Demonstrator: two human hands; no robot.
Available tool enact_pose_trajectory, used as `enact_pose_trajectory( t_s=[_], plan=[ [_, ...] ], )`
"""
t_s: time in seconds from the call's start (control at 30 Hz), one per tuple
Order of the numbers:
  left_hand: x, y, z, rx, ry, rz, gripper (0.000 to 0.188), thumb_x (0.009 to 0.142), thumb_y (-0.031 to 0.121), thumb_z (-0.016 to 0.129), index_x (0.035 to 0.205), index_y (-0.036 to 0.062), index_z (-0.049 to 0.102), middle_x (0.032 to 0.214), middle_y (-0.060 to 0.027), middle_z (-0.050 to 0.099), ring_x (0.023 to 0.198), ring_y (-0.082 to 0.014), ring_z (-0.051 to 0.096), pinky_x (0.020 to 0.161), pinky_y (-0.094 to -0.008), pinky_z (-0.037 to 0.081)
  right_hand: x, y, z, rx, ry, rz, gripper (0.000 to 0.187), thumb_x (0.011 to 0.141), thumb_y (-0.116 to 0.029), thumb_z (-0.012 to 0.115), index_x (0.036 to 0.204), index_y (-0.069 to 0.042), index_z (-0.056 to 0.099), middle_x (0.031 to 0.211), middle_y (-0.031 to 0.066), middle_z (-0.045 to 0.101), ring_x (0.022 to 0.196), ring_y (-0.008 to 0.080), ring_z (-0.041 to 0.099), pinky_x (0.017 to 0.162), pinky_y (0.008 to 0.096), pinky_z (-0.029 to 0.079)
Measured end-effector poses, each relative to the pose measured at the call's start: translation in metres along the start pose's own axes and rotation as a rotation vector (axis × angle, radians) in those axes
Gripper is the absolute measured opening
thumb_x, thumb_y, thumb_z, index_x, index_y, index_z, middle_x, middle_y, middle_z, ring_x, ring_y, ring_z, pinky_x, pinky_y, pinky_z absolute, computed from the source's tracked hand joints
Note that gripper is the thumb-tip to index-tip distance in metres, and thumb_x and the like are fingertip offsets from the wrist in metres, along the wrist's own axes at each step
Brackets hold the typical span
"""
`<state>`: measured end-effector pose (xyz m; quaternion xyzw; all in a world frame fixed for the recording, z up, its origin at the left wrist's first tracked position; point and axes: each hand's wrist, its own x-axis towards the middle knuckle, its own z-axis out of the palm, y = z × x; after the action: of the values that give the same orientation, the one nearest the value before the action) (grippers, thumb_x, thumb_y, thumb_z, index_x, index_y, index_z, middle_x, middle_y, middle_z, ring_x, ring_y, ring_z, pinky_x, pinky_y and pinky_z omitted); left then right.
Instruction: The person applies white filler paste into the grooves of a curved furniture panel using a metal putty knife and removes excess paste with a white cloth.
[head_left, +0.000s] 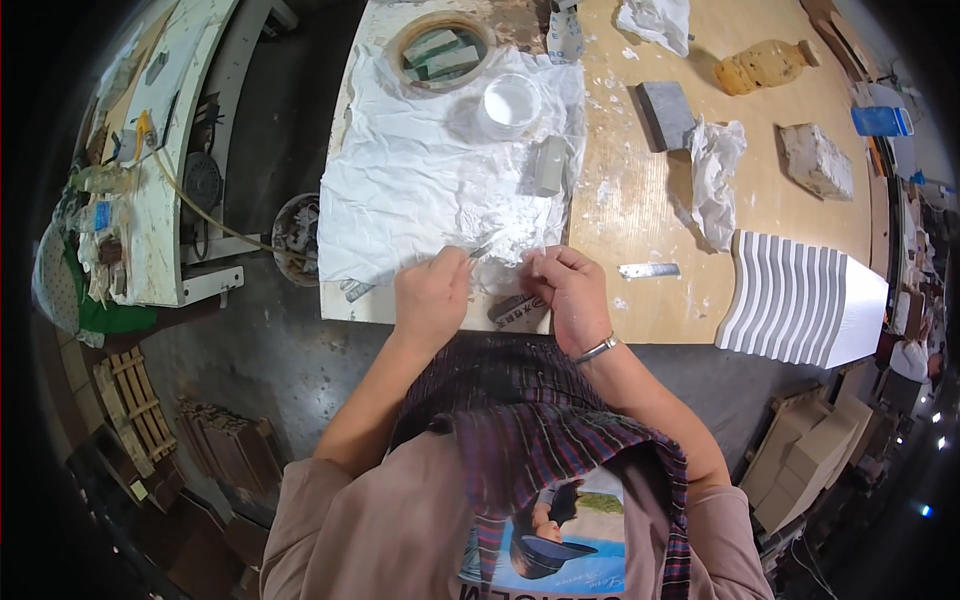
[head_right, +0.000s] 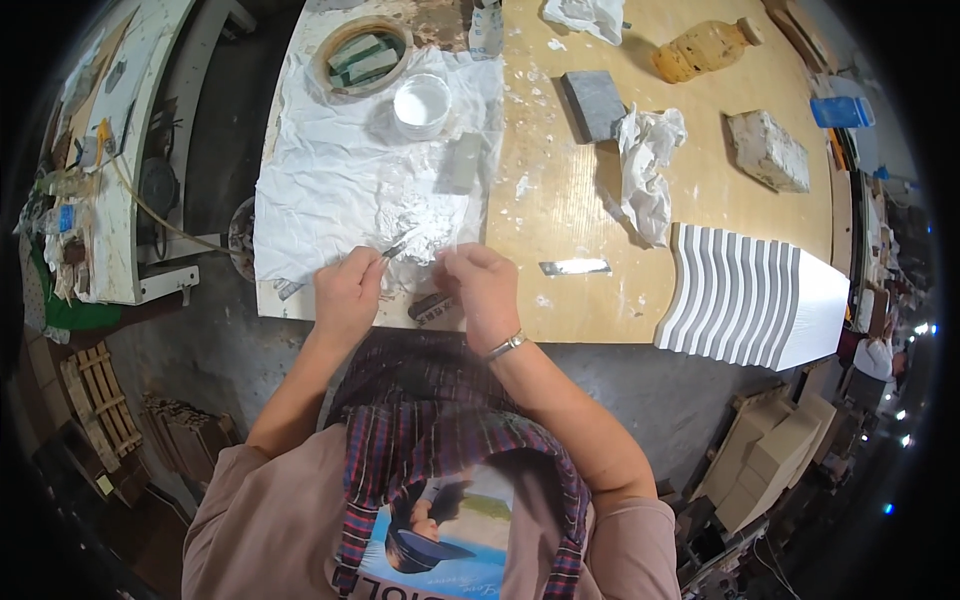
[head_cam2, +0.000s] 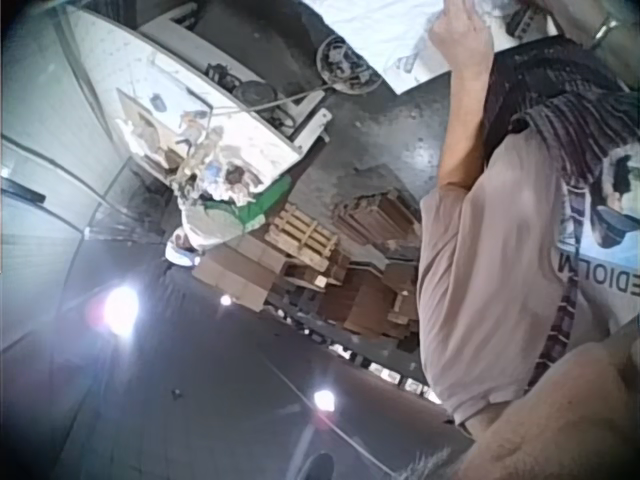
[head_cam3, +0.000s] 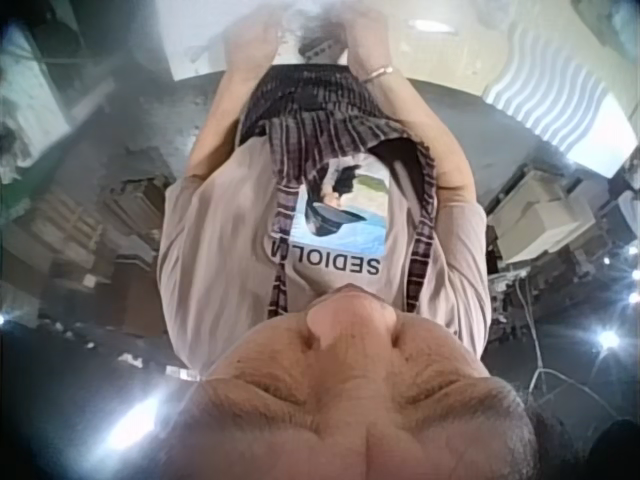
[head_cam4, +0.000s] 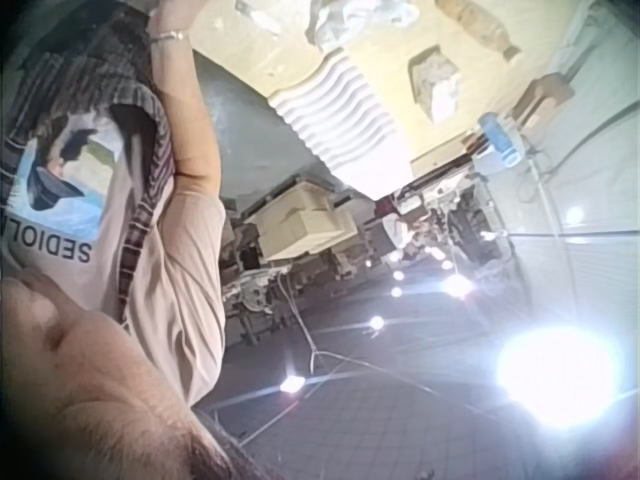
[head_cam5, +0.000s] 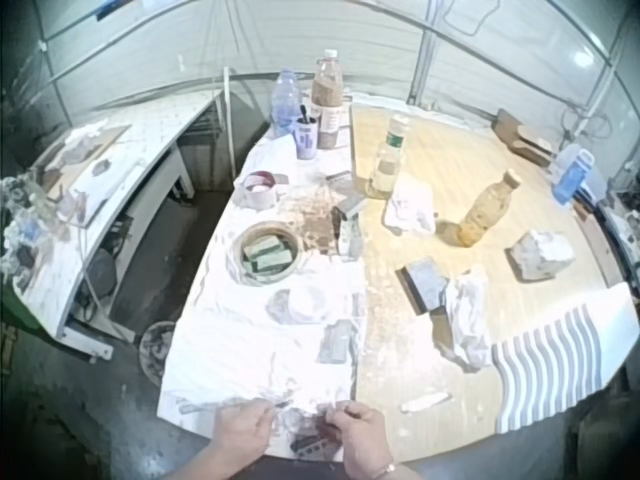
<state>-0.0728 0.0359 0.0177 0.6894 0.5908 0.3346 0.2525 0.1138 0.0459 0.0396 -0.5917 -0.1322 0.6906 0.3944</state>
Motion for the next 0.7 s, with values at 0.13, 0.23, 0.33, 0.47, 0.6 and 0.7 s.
enact_pose_trajectory(
  t_s=[0.13, 0.23, 0.33, 0.47, 0.6, 0.7],
  plan=[
    [-0.001, 0.002, -0.002, -0.093, 0.006, -0.101, 0.007, 0.088, 0.008, 0.065, 0.086, 0.0032, 0.059, 0.064, -0.0175, 0.06, 0.058, -0.0372, 0.061, 0.052, -0.0435, 0.044, -0.001, 0.006, 0.007, 0.063, 0.042, -0.083, 0.009, 0.088, 0.002, 0.057, 0.092, 0.003, 0.066, 0.096, 0.0099, 0.068, 0.088, 0.018, 0.064, 0.087, 0.0325, 0.054],
    [-0.003, -0.005, 0.001, -0.102, -0.008, -0.133, 0.007, 0.089, 0.006, 0.064, 0.086, 0.0022, 0.06, 0.064, -0.0177, 0.059, 0.057, -0.037, 0.061, 0.051, -0.042, 0.044, 0.0, 0.007, 0.006, 0.173, -0.002, -0.073, 0.009, 0.088, 0.002, 0.057, 0.092, 0.002, 0.065, 0.096, 0.0102, 0.067, 0.09, 0.0182, 0.063, 0.09, 0.033, 0.052],
    [-0.005, -0.007, 0.002, -0.151, -0.031, -0.211, 0.007, 0.089, 0.006, 0.064, 0.086, 0.0017, 0.06, 0.063, -0.0178, 0.059, 0.056, -0.0366, 0.06, 0.051, -0.0413, 0.043, 0.005, 0.012, -0.001, 0.232, -0.088, -0.108, 0.008, 0.088, 0.002, 0.057, 0.089, 0.001, 0.064, 0.095, 0.0099, 0.067, 0.09, 0.0186, 0.062, 0.089, 0.0329, 0.051],
    [-0.001, 0.011, -0.005, -0.236, -0.028, -0.262, 0.007, 0.089, 0.007, 0.064, 0.086, 0.0019, 0.06, 0.062, -0.0177, 0.058, 0.055, -0.0361, 0.06, 0.05, -0.0416, 0.043, 0.008, 0.012, -0.005, 0.222, -0.088, -0.106, 0.008, 0.088, 0.001, 0.056, 0.083, -0.001, 0.062, 0.092, 0.0097, 0.066, 0.087, 0.019, 0.062, 0.086, 0.0326, 0.05],
    [-0.002, 0.009, -0.002, -0.116, -0.039, -0.123, 0.007, 0.088, 0.008, 0.064, 0.086, 0.0024, 0.06, 0.062, -0.0169, 0.059, 0.056, -0.036, 0.061, 0.051, -0.0428, 0.044, 0.008, 0.011, -0.005, 0.147, -0.064, -0.07, 0.01, 0.088, 0.001, 0.055, 0.079, -0.002, 0.06, 0.089, 0.0096, 0.066, 0.086, 0.0191, 0.063, 0.084, 0.0323, 0.051],
    [0.0, 0.003, 0.003, 0.044, -0.015, -0.047, 0.006, 0.088, 0.008, 0.064, 0.086, 0.0038, 0.06, 0.063, -0.0167, 0.06, 0.057, -0.0364, 0.062, 0.052, -0.044, 0.046, 0.008, 0.014, -0.005, 0.168, -0.064, -0.085, 0.011, 0.088, 0.001, 0.055, 0.078, -0.002, 0.059, 0.088, 0.0094, 0.066, 0.085, 0.0188, 0.063, 0.084, 0.0319, 0.051]
  ],
)
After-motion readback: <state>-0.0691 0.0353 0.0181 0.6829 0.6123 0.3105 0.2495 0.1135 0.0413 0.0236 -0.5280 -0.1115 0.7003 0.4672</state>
